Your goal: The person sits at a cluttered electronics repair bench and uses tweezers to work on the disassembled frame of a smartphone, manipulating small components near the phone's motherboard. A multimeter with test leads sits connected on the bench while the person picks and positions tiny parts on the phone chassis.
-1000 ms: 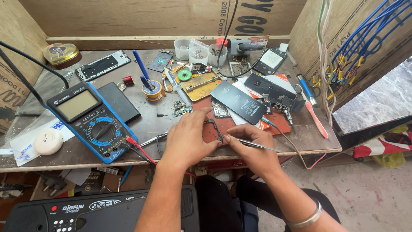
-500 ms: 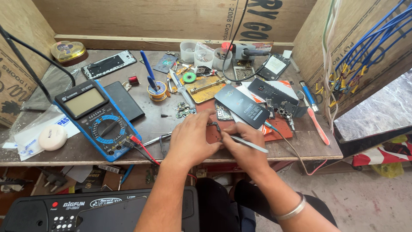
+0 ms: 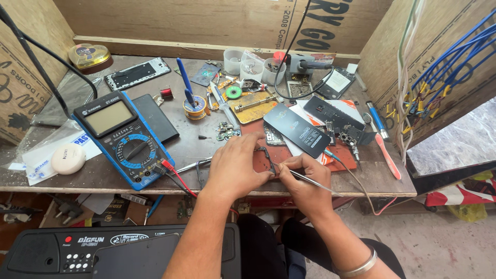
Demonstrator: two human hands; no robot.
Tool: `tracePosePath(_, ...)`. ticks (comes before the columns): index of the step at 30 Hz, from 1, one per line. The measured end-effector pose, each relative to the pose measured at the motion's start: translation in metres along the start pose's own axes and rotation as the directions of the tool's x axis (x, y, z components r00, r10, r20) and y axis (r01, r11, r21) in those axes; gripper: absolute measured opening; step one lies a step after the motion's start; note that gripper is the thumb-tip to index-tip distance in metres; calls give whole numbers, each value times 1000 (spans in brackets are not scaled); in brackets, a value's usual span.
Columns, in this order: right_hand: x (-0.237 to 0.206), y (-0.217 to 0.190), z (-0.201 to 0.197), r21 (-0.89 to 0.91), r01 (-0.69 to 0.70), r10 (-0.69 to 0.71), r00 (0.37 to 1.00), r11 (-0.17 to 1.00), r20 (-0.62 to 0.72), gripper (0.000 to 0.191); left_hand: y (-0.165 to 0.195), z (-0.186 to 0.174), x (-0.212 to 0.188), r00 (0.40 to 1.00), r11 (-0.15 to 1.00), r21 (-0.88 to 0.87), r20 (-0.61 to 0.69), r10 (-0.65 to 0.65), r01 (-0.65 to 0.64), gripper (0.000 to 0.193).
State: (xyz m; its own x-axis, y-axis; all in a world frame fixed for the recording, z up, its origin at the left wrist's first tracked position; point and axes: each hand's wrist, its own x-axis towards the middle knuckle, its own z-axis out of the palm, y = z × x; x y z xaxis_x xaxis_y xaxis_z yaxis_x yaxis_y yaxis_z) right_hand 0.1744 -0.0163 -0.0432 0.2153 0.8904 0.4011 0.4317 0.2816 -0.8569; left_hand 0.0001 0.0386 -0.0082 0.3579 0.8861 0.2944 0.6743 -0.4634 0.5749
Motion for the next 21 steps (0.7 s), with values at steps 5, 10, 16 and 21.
tracePosePath(5, -5, -4, 6, -188, 97, -106, 993, 977, -42, 12, -1, 1, -2, 999, 1000, -11, -29, 13, -14, 73)
tracePosePath(10, -12, -7, 14, -262, 190, -214, 975, 946, -63, 16, 1, 5, -2, 997, 999, -10, -63, 40, -41, 64)
tracePosePath(16, -12, -4, 10, -221, 226, -249, 965, 949, -82, 12, 3, 2, 0, 1000, 1000, -18, -10, -9, 8, 59)
tracePosePath(21, -10, -3, 9, -218, 212, -234, 969, 953, -78, 12, 5, 2, 0, 999, 1000, -30, -45, 8, -9, 63)
